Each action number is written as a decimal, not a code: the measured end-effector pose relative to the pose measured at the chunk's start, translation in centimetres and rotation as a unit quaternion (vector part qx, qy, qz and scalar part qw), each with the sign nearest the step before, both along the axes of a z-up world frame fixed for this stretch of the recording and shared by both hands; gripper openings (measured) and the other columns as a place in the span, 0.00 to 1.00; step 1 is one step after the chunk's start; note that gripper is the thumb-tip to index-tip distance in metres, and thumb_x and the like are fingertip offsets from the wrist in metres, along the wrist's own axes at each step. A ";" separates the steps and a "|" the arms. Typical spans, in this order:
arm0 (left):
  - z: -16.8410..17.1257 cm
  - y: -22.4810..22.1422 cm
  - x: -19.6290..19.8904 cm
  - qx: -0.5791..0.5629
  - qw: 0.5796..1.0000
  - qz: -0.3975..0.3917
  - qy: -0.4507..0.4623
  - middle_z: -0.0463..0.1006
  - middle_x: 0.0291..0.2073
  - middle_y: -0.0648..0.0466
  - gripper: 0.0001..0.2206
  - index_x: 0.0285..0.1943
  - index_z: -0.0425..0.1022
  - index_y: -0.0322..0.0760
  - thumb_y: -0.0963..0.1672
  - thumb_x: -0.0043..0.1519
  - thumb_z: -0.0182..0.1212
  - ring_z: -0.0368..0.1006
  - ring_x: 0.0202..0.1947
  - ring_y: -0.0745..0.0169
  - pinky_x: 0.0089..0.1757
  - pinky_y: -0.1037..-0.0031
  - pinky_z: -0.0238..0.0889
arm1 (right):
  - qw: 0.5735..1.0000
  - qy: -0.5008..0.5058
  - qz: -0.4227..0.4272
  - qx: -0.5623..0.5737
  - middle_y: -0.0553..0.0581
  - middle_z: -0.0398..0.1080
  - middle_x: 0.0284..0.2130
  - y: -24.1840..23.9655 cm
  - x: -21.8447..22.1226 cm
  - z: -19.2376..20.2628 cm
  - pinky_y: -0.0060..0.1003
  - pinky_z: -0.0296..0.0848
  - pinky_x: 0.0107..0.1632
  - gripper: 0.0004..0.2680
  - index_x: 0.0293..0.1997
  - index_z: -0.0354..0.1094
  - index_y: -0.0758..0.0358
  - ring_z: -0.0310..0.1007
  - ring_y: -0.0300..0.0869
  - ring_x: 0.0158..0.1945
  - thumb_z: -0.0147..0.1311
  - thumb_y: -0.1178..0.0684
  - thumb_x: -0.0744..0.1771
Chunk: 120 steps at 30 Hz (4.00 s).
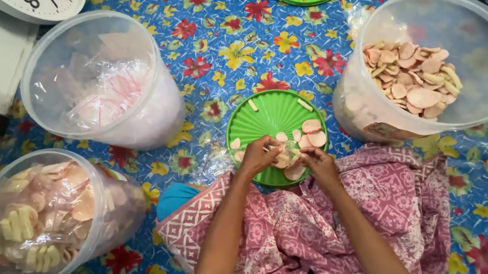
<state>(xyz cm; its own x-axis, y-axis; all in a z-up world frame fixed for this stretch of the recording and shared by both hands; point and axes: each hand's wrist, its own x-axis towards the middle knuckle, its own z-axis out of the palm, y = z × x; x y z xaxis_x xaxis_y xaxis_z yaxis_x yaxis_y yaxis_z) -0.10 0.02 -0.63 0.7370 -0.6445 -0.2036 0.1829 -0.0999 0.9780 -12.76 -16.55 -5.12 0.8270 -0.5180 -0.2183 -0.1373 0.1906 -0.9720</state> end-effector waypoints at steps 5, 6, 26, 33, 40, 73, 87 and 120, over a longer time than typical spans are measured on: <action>-2.5 -0.3 0.1 0.008 0.998 -0.055 -0.017 0.73 0.35 0.34 0.13 0.44 0.72 0.29 0.39 0.51 0.63 0.73 0.17 0.56 0.20 0.76 0.71 | 1.000 -0.009 0.000 0.007 0.56 0.68 0.32 -0.1 0.1 -0.8 0.29 0.73 0.38 0.08 0.44 0.69 0.65 0.72 0.37 0.33 0.56 0.59 0.63; -3.0 -0.3 0.1 0.007 0.998 -0.065 -0.019 0.73 0.34 0.34 0.13 0.44 0.72 0.30 0.39 0.51 0.63 0.73 0.16 0.56 0.19 0.77 0.70 | 1.000 -0.012 -0.001 0.008 0.56 0.67 0.32 0.0 0.1 -0.8 0.28 0.73 0.38 0.07 0.43 0.69 0.65 0.71 0.36 0.32 0.56 0.59 0.63; 0.1 -0.6 -0.1 0.178 0.961 -0.093 -0.192 0.76 0.25 0.48 0.11 0.39 0.77 0.53 0.48 0.48 0.65 0.75 0.33 0.48 0.37 0.64 0.68 | 0.999 0.021 0.026 0.006 0.57 0.70 0.34 0.2 0.3 1.1 0.30 0.73 0.41 0.07 0.44 0.70 0.64 0.72 0.38 0.35 0.55 0.58 0.63; -0.6 -1.0 -0.1 0.167 0.963 -0.095 -0.188 0.76 0.25 0.49 0.12 0.37 0.76 0.51 0.47 0.45 0.68 0.75 0.33 0.49 0.37 0.64 0.67 | 0.999 0.003 0.033 0.020 0.53 0.71 0.32 1.0 1.0 2.7 0.26 0.72 0.39 0.09 0.44 0.70 0.64 0.70 0.32 0.32 0.59 0.59 0.61; -0.4 -1.0 0.3 0.121 0.970 -0.085 -0.194 0.77 0.29 0.48 0.14 0.38 0.76 0.47 0.45 0.43 0.70 0.75 0.35 0.49 0.39 0.64 0.67 | 1.000 -0.009 0.021 0.013 0.53 0.70 0.31 0.1 1.2 -0.9 0.27 0.73 0.38 0.08 0.41 0.70 0.64 0.71 0.33 0.31 0.60 0.58 0.61; 0.1 -0.1 -0.1 0.180 0.942 -0.063 -0.277 0.73 0.29 0.50 0.07 0.27 0.76 0.41 0.47 0.49 0.61 0.74 0.32 0.48 0.35 0.63 0.69 | 0.999 -0.041 0.018 -0.030 0.58 0.74 0.31 0.4 0.3 0.5 0.24 0.71 0.38 0.18 0.54 0.57 0.61 0.71 0.35 0.33 0.59 0.58 0.61; -0.4 -0.3 0.0 0.142 0.973 -0.100 -0.153 0.77 0.30 0.48 0.05 0.35 0.74 0.42 0.45 0.55 0.56 0.75 0.33 0.50 0.35 0.66 0.68 | 0.996 -0.041 0.076 -0.016 0.58 0.74 0.31 0.5 0.2 0.0 0.25 0.72 0.39 0.20 0.55 0.56 0.61 0.73 0.35 0.34 0.59 0.60 0.60; -2.2 -1.1 0.5 0.148 0.980 -0.059 -0.118 0.78 0.34 0.46 0.16 0.44 0.75 0.50 0.43 0.46 0.68 0.75 0.35 0.48 0.35 0.64 0.69 | 0.996 -0.050 0.059 0.033 0.59 0.74 0.37 0.6 1.5 0.8 0.24 0.72 0.41 0.19 0.62 0.51 0.58 0.73 0.33 0.34 0.50 0.60 0.64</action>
<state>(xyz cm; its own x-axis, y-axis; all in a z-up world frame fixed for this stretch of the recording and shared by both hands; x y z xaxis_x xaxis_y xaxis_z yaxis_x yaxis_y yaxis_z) 0.39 -1.06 -2.79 0.7107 -0.6659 -0.2270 -0.0753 -0.3928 0.9165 -11.26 -16.00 -4.36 0.9008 -0.4031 -0.1618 -0.0648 0.2436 -0.9677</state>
